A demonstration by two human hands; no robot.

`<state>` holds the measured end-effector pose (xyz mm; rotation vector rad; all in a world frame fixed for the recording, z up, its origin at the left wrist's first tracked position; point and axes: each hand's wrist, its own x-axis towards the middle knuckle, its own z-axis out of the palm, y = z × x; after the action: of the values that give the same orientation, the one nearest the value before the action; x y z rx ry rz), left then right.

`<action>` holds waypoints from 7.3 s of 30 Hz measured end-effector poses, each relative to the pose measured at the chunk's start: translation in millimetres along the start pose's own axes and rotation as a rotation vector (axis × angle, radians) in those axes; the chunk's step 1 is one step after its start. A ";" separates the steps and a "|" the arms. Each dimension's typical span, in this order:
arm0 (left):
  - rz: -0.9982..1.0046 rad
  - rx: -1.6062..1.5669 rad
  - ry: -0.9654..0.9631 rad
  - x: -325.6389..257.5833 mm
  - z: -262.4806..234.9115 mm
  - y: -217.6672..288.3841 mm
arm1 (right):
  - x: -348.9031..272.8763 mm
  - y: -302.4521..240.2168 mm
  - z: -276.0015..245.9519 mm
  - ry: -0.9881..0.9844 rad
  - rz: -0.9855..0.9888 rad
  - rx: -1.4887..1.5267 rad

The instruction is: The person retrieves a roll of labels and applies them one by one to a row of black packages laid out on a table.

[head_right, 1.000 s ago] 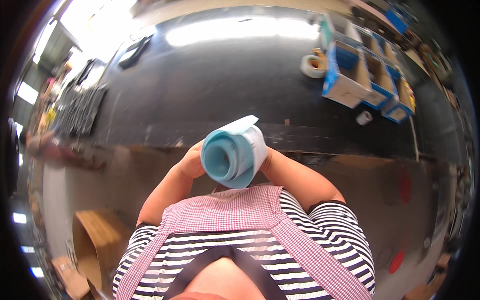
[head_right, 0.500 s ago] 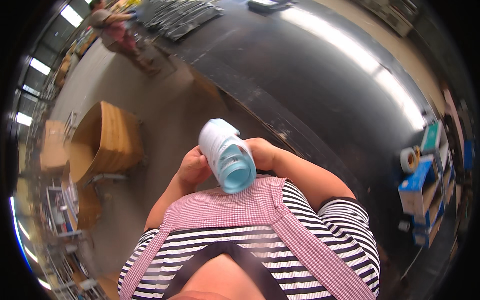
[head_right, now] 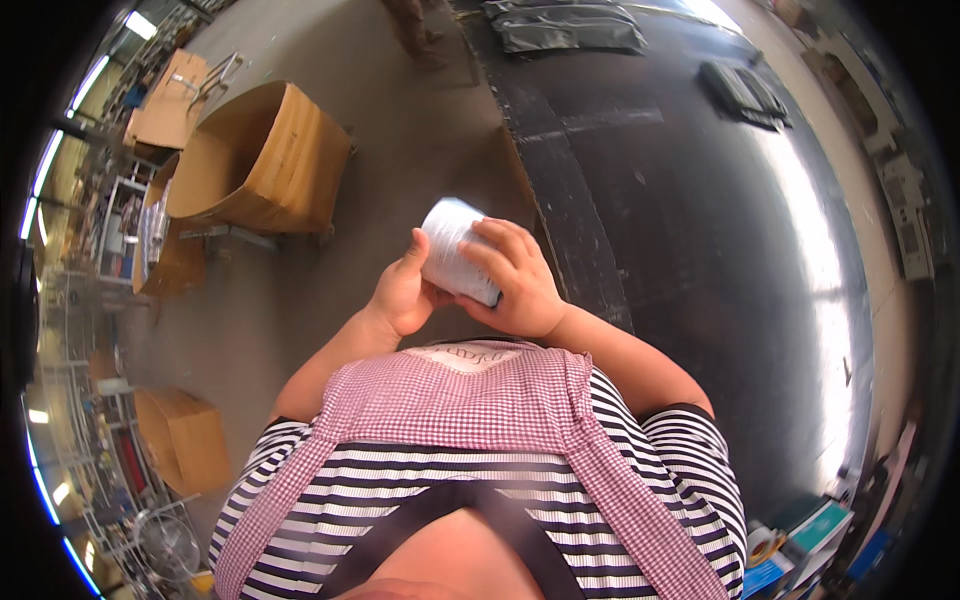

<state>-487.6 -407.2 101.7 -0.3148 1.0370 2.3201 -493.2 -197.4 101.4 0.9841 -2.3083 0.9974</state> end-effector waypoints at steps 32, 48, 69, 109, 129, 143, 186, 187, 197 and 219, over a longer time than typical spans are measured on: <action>0.405 0.774 -0.535 311.8 -133.0 366.2 | 344.2 224.4 159.3 0.176 -0.036 -0.231; 0.461 0.802 -0.478 444.3 -126.2 460.4 | 455.8 363.0 166.1 0.173 -0.130 -0.133; 0.153 1.454 -1.022 633.0 -104.3 514.1 | 444.1 417.1 95.6 0.918 1.389 0.615; -0.208 1.116 -0.759 669.2 -37.7 472.2 | 335.9 558.1 63.8 0.400 1.317 -0.872; -0.231 1.010 -0.655 668.5 -26.7 468.3 | 350.6 579.8 86.4 0.107 1.727 -0.677; -0.803 0.451 -0.566 708.4 -1.4 480.6 | 441.0 480.6 108.0 0.180 0.462 -0.593; 0.332 1.553 -1.865 780.6 47.3 390.6 | 370.0 548.4 -16.2 1.442 0.829 -0.158; 0.185 1.656 -1.808 775.3 50.9 378.6 | 356.9 565.4 2.7 1.387 0.731 -0.183; 0.054 1.547 -1.874 761.7 52.6 369.0 | 333.8 583.6 72.4 0.675 0.847 -0.713; -0.008 1.469 -1.889 780.1 43.6 372.6 | 335.5 585.0 87.1 0.489 0.900 -0.796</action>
<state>-1336.7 -257.6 23.9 1.8638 1.0513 0.4460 -1160.5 -124.4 -6.9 -0.5955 -2.3302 0.3917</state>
